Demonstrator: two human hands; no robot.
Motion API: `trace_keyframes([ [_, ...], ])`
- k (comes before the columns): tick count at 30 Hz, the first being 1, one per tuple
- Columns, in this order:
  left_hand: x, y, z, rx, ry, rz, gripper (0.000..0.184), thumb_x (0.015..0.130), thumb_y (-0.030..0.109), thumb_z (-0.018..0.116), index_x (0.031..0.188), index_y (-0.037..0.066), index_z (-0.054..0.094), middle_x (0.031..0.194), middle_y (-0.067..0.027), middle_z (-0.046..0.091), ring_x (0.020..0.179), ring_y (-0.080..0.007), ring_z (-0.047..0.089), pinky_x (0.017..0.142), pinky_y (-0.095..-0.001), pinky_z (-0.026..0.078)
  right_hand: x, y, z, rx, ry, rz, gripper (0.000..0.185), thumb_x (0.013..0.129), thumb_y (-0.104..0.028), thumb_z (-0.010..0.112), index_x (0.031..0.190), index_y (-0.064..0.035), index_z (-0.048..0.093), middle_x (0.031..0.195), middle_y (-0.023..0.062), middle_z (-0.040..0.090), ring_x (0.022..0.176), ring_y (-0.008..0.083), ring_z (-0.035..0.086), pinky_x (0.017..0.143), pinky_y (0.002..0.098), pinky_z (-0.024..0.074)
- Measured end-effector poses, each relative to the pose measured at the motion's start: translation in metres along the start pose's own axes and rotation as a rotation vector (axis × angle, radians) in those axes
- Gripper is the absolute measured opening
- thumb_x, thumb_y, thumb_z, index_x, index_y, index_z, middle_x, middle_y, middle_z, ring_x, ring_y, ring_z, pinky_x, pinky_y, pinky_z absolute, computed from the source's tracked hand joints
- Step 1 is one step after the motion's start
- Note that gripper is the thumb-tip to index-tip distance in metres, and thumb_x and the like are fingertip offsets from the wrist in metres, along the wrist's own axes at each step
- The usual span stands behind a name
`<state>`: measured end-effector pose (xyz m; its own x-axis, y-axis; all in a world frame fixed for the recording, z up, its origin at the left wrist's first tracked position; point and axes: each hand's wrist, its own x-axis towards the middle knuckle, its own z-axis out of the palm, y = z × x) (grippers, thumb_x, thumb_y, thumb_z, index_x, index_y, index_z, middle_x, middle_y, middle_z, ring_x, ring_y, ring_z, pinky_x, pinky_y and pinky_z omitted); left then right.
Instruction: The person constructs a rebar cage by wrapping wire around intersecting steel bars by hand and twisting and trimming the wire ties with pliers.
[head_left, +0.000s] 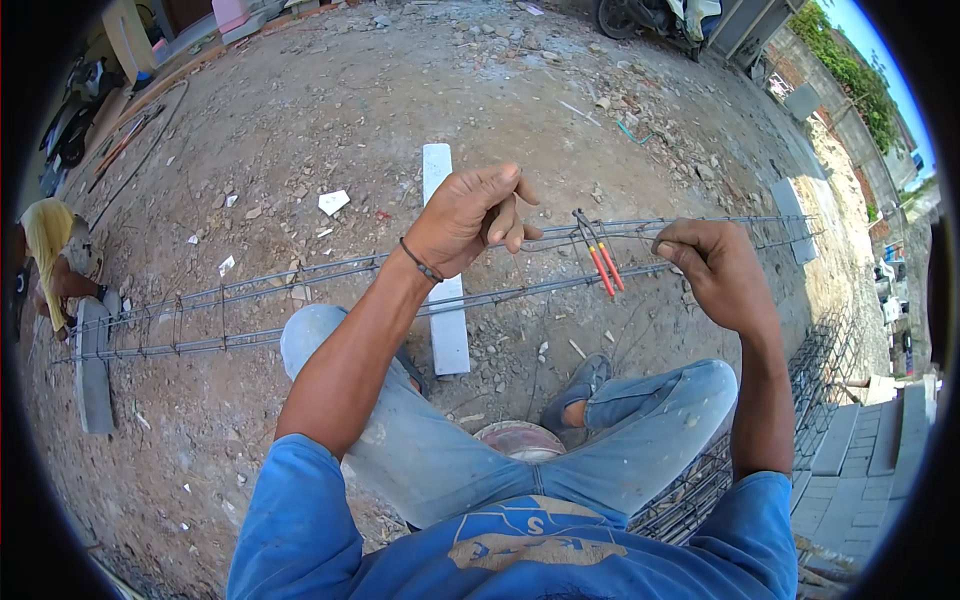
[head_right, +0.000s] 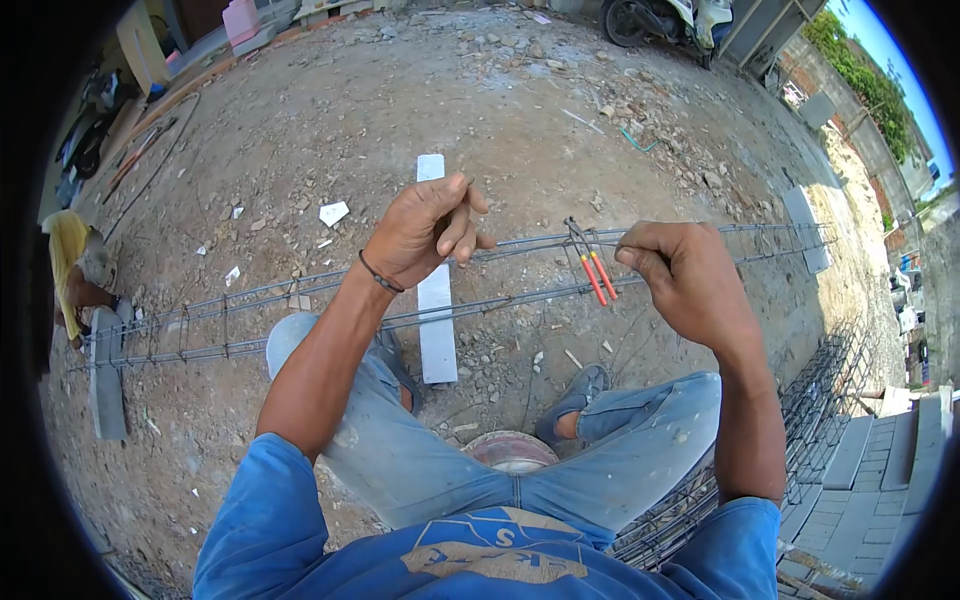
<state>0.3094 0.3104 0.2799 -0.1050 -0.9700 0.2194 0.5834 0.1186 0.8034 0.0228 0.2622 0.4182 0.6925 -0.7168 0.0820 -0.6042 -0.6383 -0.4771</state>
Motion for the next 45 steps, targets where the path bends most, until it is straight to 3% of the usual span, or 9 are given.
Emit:
trace_keyframes([
  [12, -0.002, -0.004, -0.023, -0.249, 0.116, 0.062, 0.029, 0.107, 0.031, 0.050, 0.115, 0.004, 0.059, 0.067, 0.0026, 0.056, 0.061, -0.0114, 0.063, 0.078, -0.0372, 0.059, 0.029, -0.070, -0.026, -0.245, 0.085, -0.174, 0.015, 0.090, -0.007, 0.065, 0.099, 0.0030, 0.072, 0.089, 0.0197, 0.072, 0.081, 0.0344, 0.070, 0.075, 0.0396, 0.0528],
  [16, 0.005, -0.069, -0.031, -0.407, 0.775, -0.244, 0.025, 0.108, 0.025, 0.047, 0.120, 0.006, 0.059, 0.078, -0.0022, 0.058, 0.070, -0.0163, 0.064, 0.082, -0.0381, 0.060, 0.076, -0.044, 0.017, -0.358, 0.022, -0.208, 0.014, 0.091, -0.010, 0.063, 0.096, 0.0005, 0.072, 0.087, 0.0249, 0.068, 0.082, 0.0437, 0.066, 0.076, 0.0454, 0.0526],
  [18, 0.003, -0.121, -0.047, -0.431, 0.881, -0.382, 0.027, 0.108, 0.018, 0.043, 0.124, 0.004, 0.058, 0.079, -0.0051, 0.059, 0.070, -0.0187, 0.064, 0.084, -0.0396, 0.060, 0.101, -0.015, 0.059, -0.424, -0.124, -0.144, 0.017, 0.090, -0.014, 0.063, 0.096, -0.0008, 0.072, 0.089, 0.0250, 0.068, 0.086, 0.0443, 0.066, 0.080, 0.0506, 0.0510],
  [20, -0.005, -0.180, -0.076, -0.368, 1.014, -0.369, 0.020, 0.100, 0.007, 0.052, 0.116, -0.004, 0.056, 0.088, -0.0172, 0.067, 0.067, -0.0298, 0.069, 0.067, -0.0432, 0.065, 0.122, 0.015, 0.102, -0.434, -0.226, -0.145, 0.017, 0.090, -0.016, 0.062, 0.095, -0.0033, 0.073, 0.091, 0.0240, 0.070, 0.091, 0.0432, 0.067, 0.082, 0.0513, 0.0513],
  [24, -0.009, -0.266, -0.166, -0.155, 1.110, -0.379, 0.022, 0.094, -0.004, 0.050, 0.114, -0.011, 0.056, 0.103, -0.0260, 0.068, 0.077, -0.0381, 0.072, 0.065, -0.0432, 0.065, 0.152, 0.050, 0.161, -0.341, -0.288, -0.131, 0.017, 0.088, -0.016, 0.063, 0.094, -0.0046, 0.074, 0.093, 0.0234, 0.070, 0.094, 0.0429, 0.067, 0.084, 0.0506, 0.0518],
  [26, -0.011, -0.296, -0.207, -0.491, 1.203, -0.331, 0.021, 0.091, -0.007, 0.049, 0.108, -0.017, 0.057, 0.112, -0.0308, 0.066, 0.085, -0.0420, 0.073, 0.068, -0.0445, 0.065, 0.162, 0.059, 0.173, -0.304, -0.295, -0.121, 0.017, 0.087, -0.015, 0.063, 0.094, -0.0043, 0.075, 0.095, 0.0241, 0.070, 0.094, 0.0427, 0.067, 0.085, 0.0506, 0.0517],
  [27, -0.011, -0.254, -0.178, -0.479, 1.306, -0.389, 0.018, 0.091, -0.007, 0.049, 0.101, -0.016, 0.061, 0.113, -0.0321, 0.065, 0.084, -0.0424, 0.072, 0.067, -0.0408, 0.064, 0.166, 0.061, 0.175, -0.277, -0.314, -0.113, 0.018, 0.087, -0.015, 0.063, 0.094, -0.0040, 0.075, 0.095, 0.0246, 0.070, 0.095, 0.0428, 0.067, 0.085, 0.0502, 0.0518],
  [33, 0.017, -0.251, -0.189, -0.413, 1.281, -0.647, 0.021, 0.088, -0.013, 0.055, 0.108, -0.012, 0.055, 0.110, -0.0252, 0.063, 0.103, -0.0348, 0.067, 0.081, -0.0376, 0.065, 0.181, 0.087, 0.185, -0.148, -0.334, 0.004, 0.019, 0.084, -0.014, 0.062, 0.093, -0.0020, 0.075, 0.096, 0.0274, 0.069, 0.096, 0.0438, 0.067, 0.087, 0.0488, 0.0523],
  [45, 0.071, -0.244, -0.138, -0.641, 1.322, -0.446, 0.011, 0.097, -0.003, 0.051, 0.103, -0.012, 0.055, 0.107, -0.0206, 0.062, 0.098, -0.0303, 0.068, 0.088, -0.0333, 0.064, 0.182, 0.142, 0.188, -0.011, -0.306, 0.339, 0.025, 0.080, -0.008, 0.058, 0.089, 0.0120, 0.069, 0.096, 0.0363, 0.066, 0.097, 0.0464, 0.067, 0.087, 0.0484, 0.0538],
])
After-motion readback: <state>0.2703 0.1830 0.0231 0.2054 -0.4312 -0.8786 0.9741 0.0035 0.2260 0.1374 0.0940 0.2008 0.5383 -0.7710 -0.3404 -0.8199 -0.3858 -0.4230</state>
